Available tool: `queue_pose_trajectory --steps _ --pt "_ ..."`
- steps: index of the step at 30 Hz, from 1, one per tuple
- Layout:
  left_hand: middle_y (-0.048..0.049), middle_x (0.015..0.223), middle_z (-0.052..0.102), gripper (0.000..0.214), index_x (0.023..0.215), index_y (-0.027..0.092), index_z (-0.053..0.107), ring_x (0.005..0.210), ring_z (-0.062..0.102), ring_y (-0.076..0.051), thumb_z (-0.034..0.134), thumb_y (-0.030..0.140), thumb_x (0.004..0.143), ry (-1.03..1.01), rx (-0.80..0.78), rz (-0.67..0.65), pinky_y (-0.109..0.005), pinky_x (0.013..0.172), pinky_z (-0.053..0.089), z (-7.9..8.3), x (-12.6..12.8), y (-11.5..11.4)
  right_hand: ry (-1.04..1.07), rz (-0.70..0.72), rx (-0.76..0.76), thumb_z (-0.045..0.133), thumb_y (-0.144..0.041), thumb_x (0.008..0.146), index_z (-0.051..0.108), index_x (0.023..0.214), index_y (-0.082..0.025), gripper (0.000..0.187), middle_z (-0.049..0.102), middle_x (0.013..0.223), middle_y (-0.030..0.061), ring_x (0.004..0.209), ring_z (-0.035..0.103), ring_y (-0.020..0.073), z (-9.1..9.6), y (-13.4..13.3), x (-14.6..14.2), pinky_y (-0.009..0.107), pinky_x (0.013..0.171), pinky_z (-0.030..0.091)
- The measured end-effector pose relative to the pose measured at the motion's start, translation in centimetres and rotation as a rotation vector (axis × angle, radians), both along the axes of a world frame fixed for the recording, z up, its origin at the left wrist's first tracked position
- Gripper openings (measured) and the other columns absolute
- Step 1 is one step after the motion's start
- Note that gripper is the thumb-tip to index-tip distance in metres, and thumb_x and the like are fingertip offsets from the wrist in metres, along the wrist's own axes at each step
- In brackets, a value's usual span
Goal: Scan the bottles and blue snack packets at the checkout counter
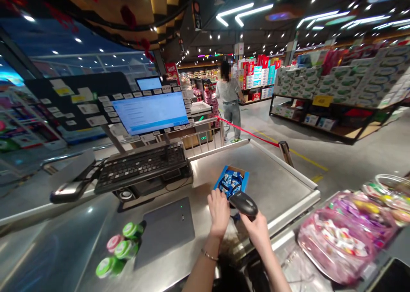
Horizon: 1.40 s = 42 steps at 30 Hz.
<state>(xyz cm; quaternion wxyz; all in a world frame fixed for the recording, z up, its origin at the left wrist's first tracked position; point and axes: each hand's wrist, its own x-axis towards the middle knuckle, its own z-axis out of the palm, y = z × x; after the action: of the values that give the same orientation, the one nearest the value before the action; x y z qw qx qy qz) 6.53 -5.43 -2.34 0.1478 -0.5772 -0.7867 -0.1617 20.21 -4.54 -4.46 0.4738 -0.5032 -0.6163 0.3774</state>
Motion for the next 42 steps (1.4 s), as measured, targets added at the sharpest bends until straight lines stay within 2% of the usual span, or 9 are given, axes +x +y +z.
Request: queue_pose_trajectory --steps 7,13,16,19,22,28,31,35,42 --pt "-0.0117 0.084 0.060 0.029 0.079 0.019 0.066 0.087 0.052 -0.026 0.038 0.017 0.087 -0.226 0.126 -0.108 -0.043 0.081 0.039 0.4 -1.7 0.1 0.007 -0.007 -0.074 0.061 -0.050 0.066 0.070 0.091 -0.012 0.046 0.074 0.084 0.0124 0.086 0.068 0.0305 1.6 -0.6 0.3 0.036 0.070 0.055" --pt "-0.0058 0.093 0.064 0.024 0.089 0.020 0.066 0.084 0.057 -0.018 0.046 0.033 0.088 -0.789 0.410 -0.220 -0.030 0.078 0.044 1.5 -4.1 -2.9 0.038 0.013 -0.085 0.061 -0.048 0.068 0.069 0.089 -0.012 0.043 0.074 0.084 0.0118 0.082 0.068 0.0296 3.3 -1.9 0.2 0.037 0.075 0.053" --pt "-0.0046 0.087 0.062 0.026 0.090 0.018 0.064 0.073 0.055 -0.014 0.054 0.040 0.084 -1.154 0.556 -0.164 -0.025 0.067 0.045 0.4 -5.8 -4.9 0.033 0.088 -0.092 0.061 -0.048 0.069 0.069 0.091 -0.011 0.044 0.074 0.086 0.0120 0.084 0.068 0.0292 3.4 -2.6 -0.5 0.037 0.078 0.052" --pt "-0.0030 0.088 0.060 0.026 0.093 0.018 0.061 0.076 0.055 -0.011 0.058 0.041 0.081 -1.447 0.739 -0.087 -0.022 0.069 0.044 -1.3 -7.4 -6.9 0.027 0.165 -0.099 0.061 -0.049 0.068 0.069 0.093 -0.010 0.047 0.073 0.088 0.0129 0.088 0.067 0.0299 3.5 -3.8 -1.8 0.038 0.079 0.052" --pt "-0.0017 0.087 0.058 0.024 0.093 0.020 0.058 0.076 0.055 -0.010 0.059 0.039 0.080 -1.751 0.855 -0.105 -0.022 0.070 0.046 -2.7 -8.8 -8.7 0.017 0.224 -0.107 0.061 -0.046 0.068 0.069 0.091 -0.010 0.043 0.073 0.086 0.0132 0.086 0.067 0.0300 3.6 -5.3 -3.8 0.038 0.078 0.052" --pt "-0.0050 0.092 0.061 0.036 0.105 0.021 0.060 0.067 0.054 -0.011 0.046 0.049 0.085 -2.137 0.670 -0.197 -0.028 0.064 0.047 -3.5 -11.1 -11.4 -0.011 0.418 -0.105 0.059 -0.035 0.069 0.070 0.089 -0.014 0.030 0.074 0.084 0.0102 0.081 0.068 0.0274 3.6 -8.7 -7.6 0.035 0.071 0.053" --pt "-0.0089 0.115 0.060 0.057 0.117 0.024 0.056 0.091 0.060 -0.019 0.035 0.065 0.083 -2.168 0.623 -0.272 -0.037 0.083 0.047 -3.5 -12.0 -12.1 -0.049 0.507 -0.122 0.058 -0.034 0.070 0.070 0.090 -0.016 0.030 0.074 0.082 0.0088 0.081 0.068 0.0273 3.1 -9.6 -8.6 0.035 0.072 0.053" --pt "-0.0098 0.142 0.041 0.072 0.132 0.026 0.044 0.129 0.041 -0.025 0.023 0.073 0.081 -2.134 0.560 -0.451 -0.045 0.102 0.035 -3.2 -13.0 -12.5 -0.095 0.544 -0.120 0.059 -0.030 0.067 0.069 0.091 -0.017 0.029 0.074 0.082 0.0075 0.084 0.067 0.0272 2.8 -9.9 -9.1 0.036 0.075 0.053" --pt "-0.0095 0.150 0.030 0.070 0.133 0.023 0.043 0.137 0.030 -0.026 0.020 0.069 0.085 -2.188 0.480 -0.544 -0.047 0.108 0.030 -2.8 -13.5 -12.4 -0.183 0.535 -0.117 0.056 -0.031 0.070 0.067 0.093 -0.017 0.029 0.073 0.077 0.0066 0.078 0.068 0.0266 3.6 -10.0 -9.0 0.034 0.069 0.052"
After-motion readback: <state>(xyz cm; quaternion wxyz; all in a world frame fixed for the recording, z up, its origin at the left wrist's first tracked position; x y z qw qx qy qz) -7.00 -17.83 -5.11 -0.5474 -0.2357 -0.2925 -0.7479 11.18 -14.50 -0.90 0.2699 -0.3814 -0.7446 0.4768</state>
